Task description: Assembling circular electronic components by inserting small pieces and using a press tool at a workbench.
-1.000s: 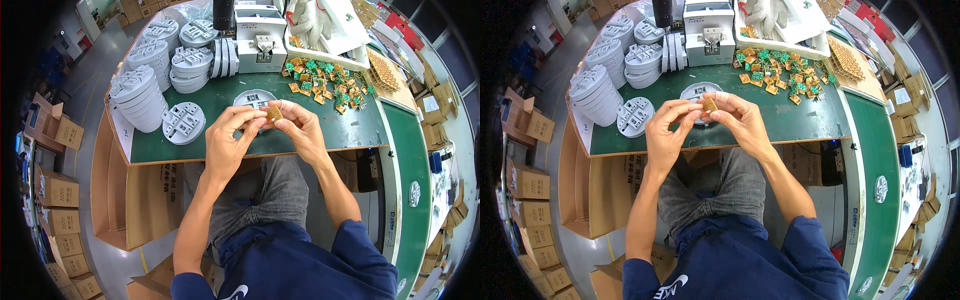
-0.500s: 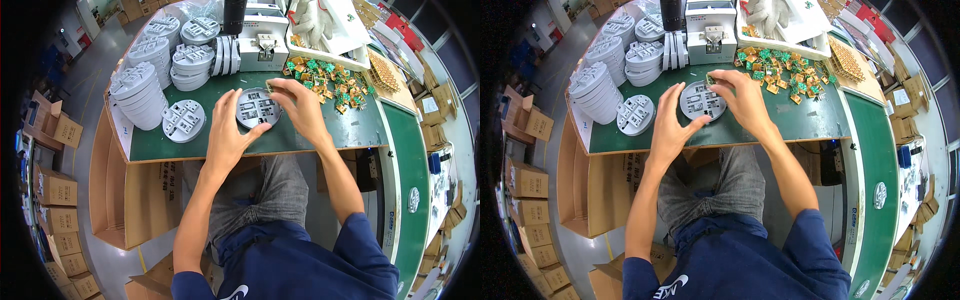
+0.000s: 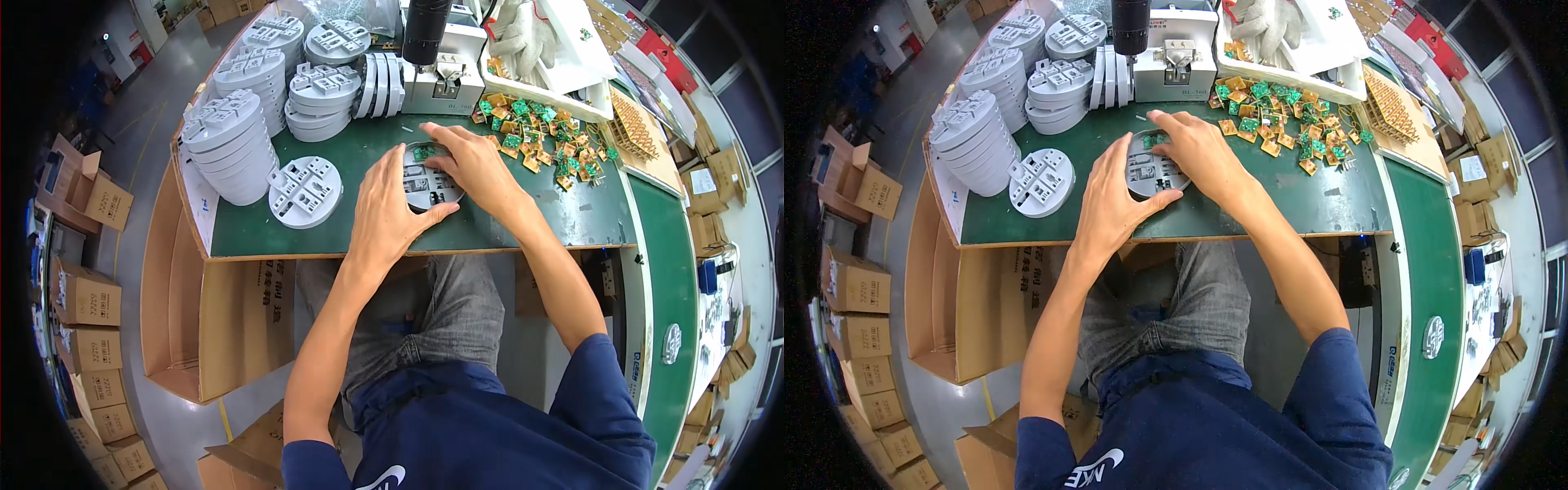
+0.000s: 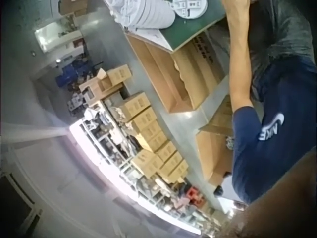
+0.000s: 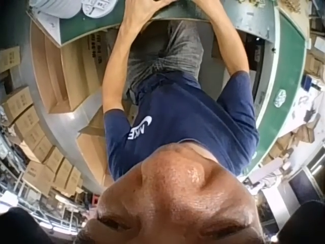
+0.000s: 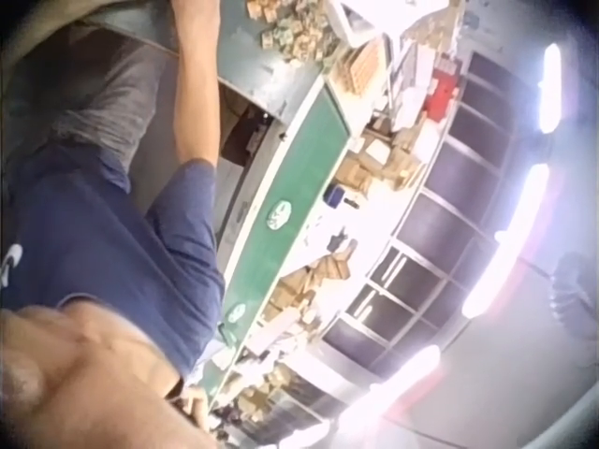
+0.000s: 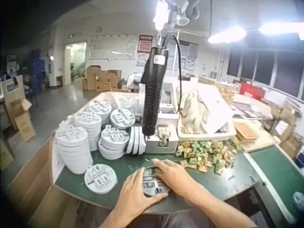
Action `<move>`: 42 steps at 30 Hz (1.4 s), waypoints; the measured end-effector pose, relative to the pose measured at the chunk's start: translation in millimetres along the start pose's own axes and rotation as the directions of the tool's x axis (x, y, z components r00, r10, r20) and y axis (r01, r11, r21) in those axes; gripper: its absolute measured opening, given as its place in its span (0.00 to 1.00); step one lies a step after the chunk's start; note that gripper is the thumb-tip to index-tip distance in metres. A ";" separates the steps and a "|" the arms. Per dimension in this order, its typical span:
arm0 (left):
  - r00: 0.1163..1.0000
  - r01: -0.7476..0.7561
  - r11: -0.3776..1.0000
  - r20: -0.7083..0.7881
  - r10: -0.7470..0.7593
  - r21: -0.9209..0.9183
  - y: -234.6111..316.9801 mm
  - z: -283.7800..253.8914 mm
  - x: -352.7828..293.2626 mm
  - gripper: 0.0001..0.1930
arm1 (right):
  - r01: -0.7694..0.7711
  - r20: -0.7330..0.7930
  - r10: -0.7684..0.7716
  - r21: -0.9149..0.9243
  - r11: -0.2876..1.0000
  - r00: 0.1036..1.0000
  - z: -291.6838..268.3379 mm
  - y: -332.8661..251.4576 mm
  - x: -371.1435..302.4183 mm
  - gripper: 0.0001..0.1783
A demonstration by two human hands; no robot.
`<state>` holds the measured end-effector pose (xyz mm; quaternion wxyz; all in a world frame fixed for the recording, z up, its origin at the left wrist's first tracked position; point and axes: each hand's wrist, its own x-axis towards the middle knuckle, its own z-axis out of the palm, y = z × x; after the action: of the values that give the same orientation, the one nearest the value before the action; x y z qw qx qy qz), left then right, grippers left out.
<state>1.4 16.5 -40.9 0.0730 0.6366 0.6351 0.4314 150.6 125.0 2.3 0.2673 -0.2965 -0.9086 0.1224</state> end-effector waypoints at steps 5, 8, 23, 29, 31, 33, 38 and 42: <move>0.999 -0.040 0.998 0.006 0.039 0.040 -1.3 1.1 0.1 0.50 | 0.123 0.019 -0.123 -0.005 0.992 0.992 1.0 6.9 -11.2 0.15; 0.998 -0.057 0.990 0.005 0.056 0.130 3.3 2.2 -0.2 0.48 | 0.141 0.044 -0.138 -0.076 0.987 0.989 -0.5 8.3 -13.0 0.15; 0.999 -0.033 0.983 0.006 0.032 0.183 11.1 4.0 0.5 0.44 | 0.135 -0.194 0.059 0.840 0.526 0.979 -61.0 -24.8 171.0 0.26; 1.000 -0.001 0.987 0.019 -0.002 0.162 10.2 1.5 -0.5 0.44 | 0.141 -0.191 0.160 0.950 0.279 0.969 -68.3 -22.1 161.0 0.25; 1.000 -0.008 0.988 0.016 0.006 0.157 10.3 1.7 0.3 0.44 | 0.223 -0.376 0.229 0.837 0.499 0.898 -74.4 -1.3 159.1 0.22; 1.000 -0.019 0.987 0.011 0.018 0.157 8.5 2.3 0.3 0.44 | 0.242 -0.419 0.260 0.823 0.514 0.870 -74.2 -3.9 153.2 0.20; 1.000 -0.019 0.987 0.022 0.016 0.160 8.3 2.6 0.8 0.44 | 0.231 -0.542 0.297 0.703 0.673 0.786 -66.5 7.5 154.5 0.14; 1.000 -0.016 0.987 0.029 0.011 0.161 10.3 2.7 -0.2 0.44 | 0.211 -0.555 0.281 0.661 0.720 0.783 -53.5 10.8 152.1 0.11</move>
<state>10.9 15.7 -36.0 0.0275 0.6506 0.6624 0.3702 82.0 228.9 105.3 0.6390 -0.2157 -0.6482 0.3535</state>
